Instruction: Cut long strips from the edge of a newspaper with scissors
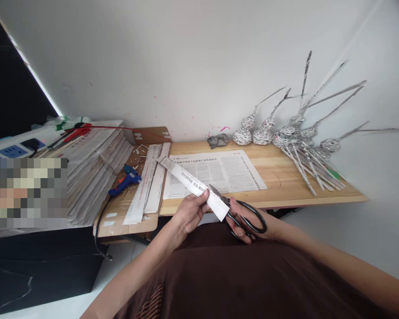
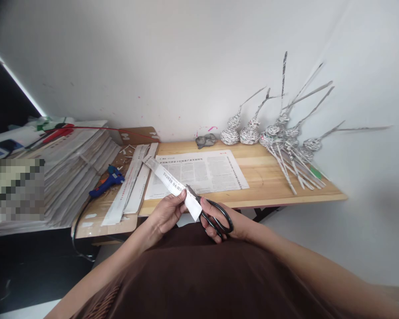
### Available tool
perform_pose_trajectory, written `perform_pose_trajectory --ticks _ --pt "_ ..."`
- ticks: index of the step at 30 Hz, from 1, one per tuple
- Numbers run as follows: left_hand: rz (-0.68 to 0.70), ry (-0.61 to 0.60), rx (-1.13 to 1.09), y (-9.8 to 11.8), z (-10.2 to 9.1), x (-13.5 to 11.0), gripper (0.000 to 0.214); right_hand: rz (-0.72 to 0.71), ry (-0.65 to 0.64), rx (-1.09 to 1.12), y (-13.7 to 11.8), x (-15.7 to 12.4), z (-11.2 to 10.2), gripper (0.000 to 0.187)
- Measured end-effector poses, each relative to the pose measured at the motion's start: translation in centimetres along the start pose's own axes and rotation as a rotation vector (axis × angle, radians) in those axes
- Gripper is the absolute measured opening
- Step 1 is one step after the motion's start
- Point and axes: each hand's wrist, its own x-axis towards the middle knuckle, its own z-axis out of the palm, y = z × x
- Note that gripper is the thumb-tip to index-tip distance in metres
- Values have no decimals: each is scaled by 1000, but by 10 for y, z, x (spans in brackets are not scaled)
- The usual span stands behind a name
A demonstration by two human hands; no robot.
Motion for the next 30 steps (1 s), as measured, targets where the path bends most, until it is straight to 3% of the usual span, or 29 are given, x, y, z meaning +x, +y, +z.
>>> perform_pose_trajectory --ticks 6,14,25,28,30 --pt "-43 -43 8 -10 2 -3 24 -47 5 77 -5 7 7 76" --pt "-68 -54 18 -7 -1 -5 33 -50 12 6 -3 7 6 79" --pt "-87 -45 -19 1 -1 -4 25 12 114 -209 -7 -3 0 71" --pt "-83 11 -69 12 -4 0 27 -2 84 -234 -9 -8 -1 67" --pt "-49 75 -96 17 -6 3 16 -11 85 -227 -10 -11 -1 65"
